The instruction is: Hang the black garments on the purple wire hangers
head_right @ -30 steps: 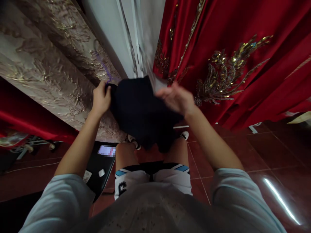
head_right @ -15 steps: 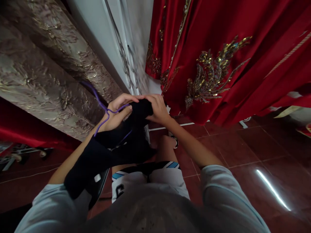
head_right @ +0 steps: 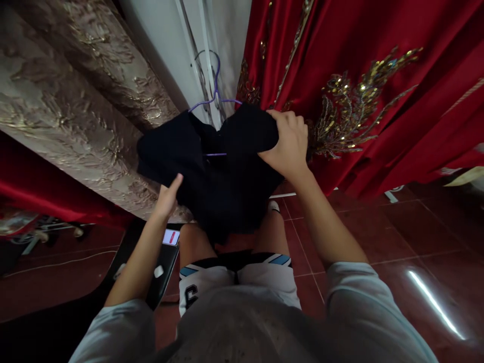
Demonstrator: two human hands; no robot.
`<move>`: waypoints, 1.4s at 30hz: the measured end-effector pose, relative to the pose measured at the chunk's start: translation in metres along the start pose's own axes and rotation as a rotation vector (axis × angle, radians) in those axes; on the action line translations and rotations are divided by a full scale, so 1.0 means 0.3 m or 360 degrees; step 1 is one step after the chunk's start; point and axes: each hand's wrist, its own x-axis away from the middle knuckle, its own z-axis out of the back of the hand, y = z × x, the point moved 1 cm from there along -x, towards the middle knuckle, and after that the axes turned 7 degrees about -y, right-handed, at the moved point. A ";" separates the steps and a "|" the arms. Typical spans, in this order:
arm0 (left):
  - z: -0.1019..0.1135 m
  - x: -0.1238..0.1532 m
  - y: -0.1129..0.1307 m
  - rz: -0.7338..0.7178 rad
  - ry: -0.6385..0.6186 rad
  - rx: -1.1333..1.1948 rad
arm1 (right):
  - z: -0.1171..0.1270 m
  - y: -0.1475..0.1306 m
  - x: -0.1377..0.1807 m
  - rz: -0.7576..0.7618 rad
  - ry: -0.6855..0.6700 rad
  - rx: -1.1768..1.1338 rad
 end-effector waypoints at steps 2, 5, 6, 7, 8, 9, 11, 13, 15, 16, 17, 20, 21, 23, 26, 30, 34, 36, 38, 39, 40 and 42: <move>-0.032 0.030 -0.028 0.0018 0.0076 0.0010 | 0.038 -0.008 0.024 0.0111 -0.0061 -0.0038; -0.085 0.083 -0.053 0.0144 0.0195 0.0087 | 0.038 -0.031 0.091 0.0269 -0.0061 -0.0215; -0.106 0.102 -0.056 0.0201 0.0226 0.0119 | 0.010 -0.050 0.120 0.0232 -0.0012 -0.0292; -0.130 0.121 -0.057 0.0254 0.0244 0.0145 | -0.033 -0.075 0.150 0.0130 0.0060 -0.0379; -0.154 0.140 -0.057 0.0299 0.0240 0.0164 | -0.091 -0.104 0.184 -0.0016 0.0118 -0.0470; -0.178 0.157 -0.055 0.0333 0.0222 0.0177 | -0.160 -0.137 0.220 -0.0173 0.0149 -0.0614; -0.215 0.188 -0.051 0.0355 0.0188 0.0201 | -0.310 -0.203 0.300 -0.0465 0.0018 -0.0943; -0.229 0.212 -0.048 0.0359 0.0215 0.0239 | -0.438 -0.256 0.387 -0.0660 -0.0288 -0.1191; -0.222 0.226 -0.050 0.0405 0.0313 0.0326 | -0.514 -0.285 0.474 -0.0816 -0.0498 -0.1314; -0.214 0.230 -0.053 0.0440 0.0379 0.0394 | -0.531 -0.292 0.512 -0.0894 -0.0550 -0.1357; -0.208 0.233 -0.057 0.0469 0.0448 0.0476 | -0.537 -0.294 0.544 -0.0966 -0.0584 -0.1396; -0.212 0.242 -0.073 0.0352 0.0667 0.0667 | -0.517 -0.293 0.594 -0.1094 -0.0686 -0.1498; -0.223 0.249 -0.081 0.0240 0.0763 0.0659 | -0.504 -0.293 0.594 -0.1109 -0.0708 -0.1509; -0.262 0.271 -0.101 0.0003 0.0949 0.0479 | -0.480 -0.296 0.580 -0.1097 -0.0707 -0.1543; -0.344 0.304 -0.144 -0.0152 0.0746 0.0082 | -0.458 -0.307 0.552 -0.1016 -0.0712 -0.1629; -0.431 0.311 -0.182 -0.0118 -0.0126 -0.0029 | -0.446 -0.315 0.532 -0.0991 -0.0777 -0.1646; -0.443 0.281 -0.194 -0.0159 -0.0095 -0.0124 | -0.409 -0.297 0.442 -0.1050 -0.1028 -0.1881; -0.453 0.268 -0.213 -0.0260 -0.0086 -0.0264 | -0.369 -0.278 0.334 -0.1067 -0.0943 -0.2021; -0.475 0.261 -0.242 -0.0346 -0.0140 -0.0378 | -0.315 -0.261 0.200 -0.1012 -0.0615 -0.2105; -0.487 0.258 -0.254 -0.0368 -0.0180 -0.0399 | -0.286 -0.258 0.135 -0.0939 -0.0466 -0.2132; -0.497 0.253 -0.259 -0.0382 -0.0225 -0.0402 | -0.258 -0.259 0.079 -0.0857 -0.0380 -0.2139; -0.501 0.228 -0.238 -0.0408 -0.0306 -0.0403 | -0.207 -0.276 0.006 -0.0716 -0.0297 -0.2126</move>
